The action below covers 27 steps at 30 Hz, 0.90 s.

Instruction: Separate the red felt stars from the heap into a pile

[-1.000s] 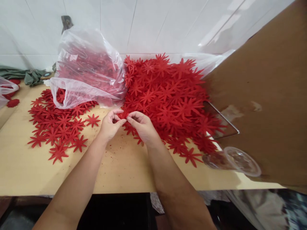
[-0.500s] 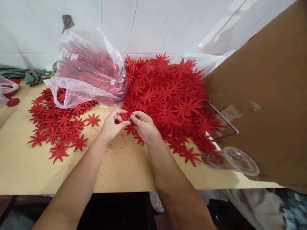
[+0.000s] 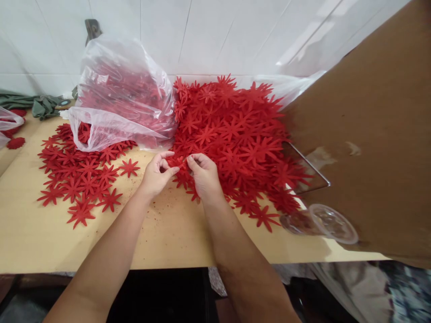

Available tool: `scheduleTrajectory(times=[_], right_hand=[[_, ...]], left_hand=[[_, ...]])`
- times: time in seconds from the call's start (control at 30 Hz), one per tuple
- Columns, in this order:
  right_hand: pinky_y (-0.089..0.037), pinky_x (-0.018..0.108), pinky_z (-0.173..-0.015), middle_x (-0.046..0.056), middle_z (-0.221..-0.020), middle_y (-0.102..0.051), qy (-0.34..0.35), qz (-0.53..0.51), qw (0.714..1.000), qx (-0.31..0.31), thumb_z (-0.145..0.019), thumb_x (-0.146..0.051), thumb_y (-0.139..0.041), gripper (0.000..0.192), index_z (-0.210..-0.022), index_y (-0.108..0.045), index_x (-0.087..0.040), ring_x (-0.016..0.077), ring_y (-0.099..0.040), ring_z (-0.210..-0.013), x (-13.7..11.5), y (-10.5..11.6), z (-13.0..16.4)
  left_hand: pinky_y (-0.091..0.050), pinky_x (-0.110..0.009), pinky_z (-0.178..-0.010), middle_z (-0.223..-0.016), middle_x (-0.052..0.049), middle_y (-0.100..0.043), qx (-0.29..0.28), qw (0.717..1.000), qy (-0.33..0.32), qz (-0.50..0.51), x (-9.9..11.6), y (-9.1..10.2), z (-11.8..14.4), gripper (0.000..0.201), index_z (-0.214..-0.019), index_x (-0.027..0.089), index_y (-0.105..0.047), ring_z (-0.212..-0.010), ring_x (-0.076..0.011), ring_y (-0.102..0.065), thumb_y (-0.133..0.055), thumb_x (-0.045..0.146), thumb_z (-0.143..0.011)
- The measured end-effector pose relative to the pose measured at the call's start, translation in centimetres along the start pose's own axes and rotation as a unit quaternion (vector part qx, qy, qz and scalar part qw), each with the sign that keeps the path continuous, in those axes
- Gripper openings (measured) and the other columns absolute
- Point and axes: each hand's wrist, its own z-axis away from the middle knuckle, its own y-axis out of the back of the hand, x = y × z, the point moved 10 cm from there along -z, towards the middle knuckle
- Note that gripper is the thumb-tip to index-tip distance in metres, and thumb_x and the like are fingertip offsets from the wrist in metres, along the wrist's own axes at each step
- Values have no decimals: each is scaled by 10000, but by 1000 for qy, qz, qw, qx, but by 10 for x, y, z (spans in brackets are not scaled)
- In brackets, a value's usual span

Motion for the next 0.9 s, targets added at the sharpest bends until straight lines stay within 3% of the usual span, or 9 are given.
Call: scheduleTrajectory(times=[0.2, 0.3, 0.53, 0.77, 0.83, 0.9], right_hand=[[-390, 186, -477, -72, -591, -528, -20, -73, 981, 177, -604, -153, -518, 98, -665, -452, -191, 54, -470, -485, -5, 58, -11], [-398, 185, -477, -63, -620, -571, -16, -70, 979, 191, -583, -93, -498, 155, -673, -423, -195, 55, -494, -482, -9, 65, -12], [-463, 257, -671, -26, -675, -563, 116, 10, 986, 117, -588, -176, -605, 185, -739, -499, -181, 87, -554, -629, -28, 38, -9], [-412, 386, -891, 75, -1000, -596, 194, 184, 960, 83, -683, -307, -591, 264, -915, -567, -182, 172, -543, -954, -48, 19, 6], [-441, 366, -839, 64, -929, -616, 173, 175, 969, 9, -718, -364, -562, 244, -881, -584, -184, 163, -560, -888, -43, 0, 10], [-474, 317, -720, 31, -769, -615, 107, 133, 980, -103, -713, -405, -567, 242, -812, -584, -185, 132, -566, -724, -27, -25, 13]], left_hand=[[-291, -196, -516, -529, 86, -380, 14, 1000, -1, 14, 5, 9, 0, 342, -992, 158, -517, -488, -36, -340, -594, 114, -662], [-313, -194, -549, -578, 71, -423, 19, 999, 1, 39, 4, 13, -1, 323, -987, 162, -510, -531, -38, -386, -572, 106, -675], [-358, -197, -638, -702, 37, -486, 33, 997, -7, 63, 0, 16, -3, 302, -954, 164, -516, -643, -49, -453, -531, 71, -668], [-373, -208, -658, -704, 36, -493, 10, 998, 9, 64, -1, 7, 0, 282, -927, 156, -516, -643, -51, -468, -533, 69, -660], [-376, -213, -668, -709, 32, -508, 2, 998, 18, 67, -3, 4, 0, 258, -909, 156, -517, -653, -54, -475, -541, 80, -664], [-375, -213, -666, -702, 32, -513, 3, 997, 19, 74, -4, 5, 0, 234, -884, 155, -520, -653, -53, -473, -564, 99, -661]])
